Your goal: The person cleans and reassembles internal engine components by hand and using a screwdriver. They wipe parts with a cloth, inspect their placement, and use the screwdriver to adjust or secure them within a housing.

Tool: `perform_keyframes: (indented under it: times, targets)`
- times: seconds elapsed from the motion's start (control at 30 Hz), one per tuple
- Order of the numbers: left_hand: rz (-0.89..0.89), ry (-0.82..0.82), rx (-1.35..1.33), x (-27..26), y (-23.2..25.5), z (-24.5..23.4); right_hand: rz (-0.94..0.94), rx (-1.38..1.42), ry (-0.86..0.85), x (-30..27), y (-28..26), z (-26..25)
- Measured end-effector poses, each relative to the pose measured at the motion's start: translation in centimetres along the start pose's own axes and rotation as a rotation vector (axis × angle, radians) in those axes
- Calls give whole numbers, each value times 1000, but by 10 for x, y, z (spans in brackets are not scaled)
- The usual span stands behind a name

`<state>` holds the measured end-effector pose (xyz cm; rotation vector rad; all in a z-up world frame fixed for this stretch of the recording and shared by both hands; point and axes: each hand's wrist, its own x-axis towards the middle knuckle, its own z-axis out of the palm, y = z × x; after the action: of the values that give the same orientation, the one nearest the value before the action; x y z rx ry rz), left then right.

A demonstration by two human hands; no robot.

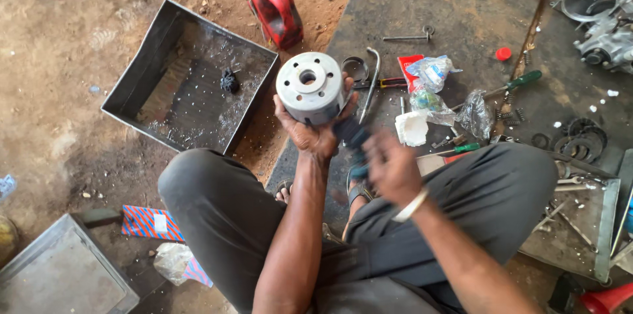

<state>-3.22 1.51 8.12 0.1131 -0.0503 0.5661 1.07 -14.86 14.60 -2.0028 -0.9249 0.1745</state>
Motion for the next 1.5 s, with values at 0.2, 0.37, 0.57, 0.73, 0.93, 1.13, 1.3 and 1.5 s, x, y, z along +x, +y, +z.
perform_keyframes:
  times: [0.2, 0.37, 0.57, 0.73, 0.93, 1.13, 1.3, 1.5]
  targets:
    - [-9, 208, -83, -6, -27, -45, -419, 51, -6, 111, -85, 0]
    - [-2, 216, 61, -2, -31, -57, -855, -352, -197, 59, -37, 38]
    - [-82, 201, -147, -2, 1, -19, -701, -452, -172, 53, 29, -73]
    - [-109, 215, -106, -1, 2, 13, -277, -24, 60, 75, -25, -94]
    - [-116, 188, 48, -12, -17, 9, -867, -478, -423, 100, -25, -69]
    - [-82, 89, 499, -16, -4, -9, -703, -572, -485, 78, 10, -65]
    - [82, -54, 874, -12, 5, -6, 124, 240, -413, 44, 14, -40]
    - [172, 148, 928, -10, -13, -32, -110, 42, 66, 16, -34, -47]
